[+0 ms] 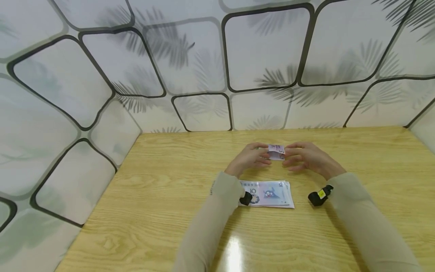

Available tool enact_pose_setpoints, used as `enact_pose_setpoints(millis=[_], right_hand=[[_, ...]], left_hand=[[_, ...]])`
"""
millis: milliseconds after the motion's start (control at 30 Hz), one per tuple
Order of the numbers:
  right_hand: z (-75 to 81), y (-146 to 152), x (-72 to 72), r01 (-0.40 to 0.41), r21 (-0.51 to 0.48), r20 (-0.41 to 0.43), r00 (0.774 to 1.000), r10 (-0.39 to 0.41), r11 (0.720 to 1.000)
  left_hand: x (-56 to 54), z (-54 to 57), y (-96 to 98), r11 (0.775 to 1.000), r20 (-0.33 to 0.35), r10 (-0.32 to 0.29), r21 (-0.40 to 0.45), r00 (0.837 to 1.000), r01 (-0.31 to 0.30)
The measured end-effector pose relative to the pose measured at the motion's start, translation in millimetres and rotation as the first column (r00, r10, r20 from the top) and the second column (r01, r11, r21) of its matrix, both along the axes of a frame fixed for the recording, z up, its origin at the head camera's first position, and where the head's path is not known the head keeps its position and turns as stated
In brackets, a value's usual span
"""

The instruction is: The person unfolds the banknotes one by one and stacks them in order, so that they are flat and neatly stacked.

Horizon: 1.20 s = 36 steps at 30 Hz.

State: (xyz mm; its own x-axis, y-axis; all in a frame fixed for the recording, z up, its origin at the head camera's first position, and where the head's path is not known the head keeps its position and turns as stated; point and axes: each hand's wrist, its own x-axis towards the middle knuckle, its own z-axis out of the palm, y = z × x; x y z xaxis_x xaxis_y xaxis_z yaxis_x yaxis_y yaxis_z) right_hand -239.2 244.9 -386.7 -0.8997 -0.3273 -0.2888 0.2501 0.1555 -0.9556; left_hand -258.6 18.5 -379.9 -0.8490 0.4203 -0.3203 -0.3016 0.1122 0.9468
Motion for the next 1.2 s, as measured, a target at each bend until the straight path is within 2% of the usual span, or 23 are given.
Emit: enact_pose_setpoints(millis=[300, 533, 800, 1000, 1200], right_hand=[[6.5, -6.9, 1.4, 0.003, -0.013, 0.004, 1.000, -0.003, 1.000], [11.3, -8.8, 3.5, -0.005, -0.039, -0.020, 1.000, 0.004, 0.999], [10.6, -7.2, 5.9, 0.003, -0.060, -0.015, 1.000, -0.004, 0.998], [7.9, -4.6, 4.8, 0.008, -0.061, -0.035, 0.999, -0.011, 0.998], [4.8, -3.3, 2.7, 0.017, -0.067, -0.031, 0.999, -0.019, 0.998]], left_hand=[[-0.7, 1.5, 8.2, 1.000, 0.000, -0.023, -0.016, 1.000, 0.023], [0.5, 1.8, 9.6, 1.000, -0.067, 0.003, 0.001, 0.998, -0.003], [3.3, -1.4, -4.2, 0.999, -0.205, 0.000, 0.046, 0.979, 0.009], [3.6, -2.3, -13.8, 0.991, -0.213, -0.041, 0.118, 0.976, 0.067], [6.1, 0.9, -17.3, 0.991, -0.224, -0.049, 0.110, 0.973, 0.075]])
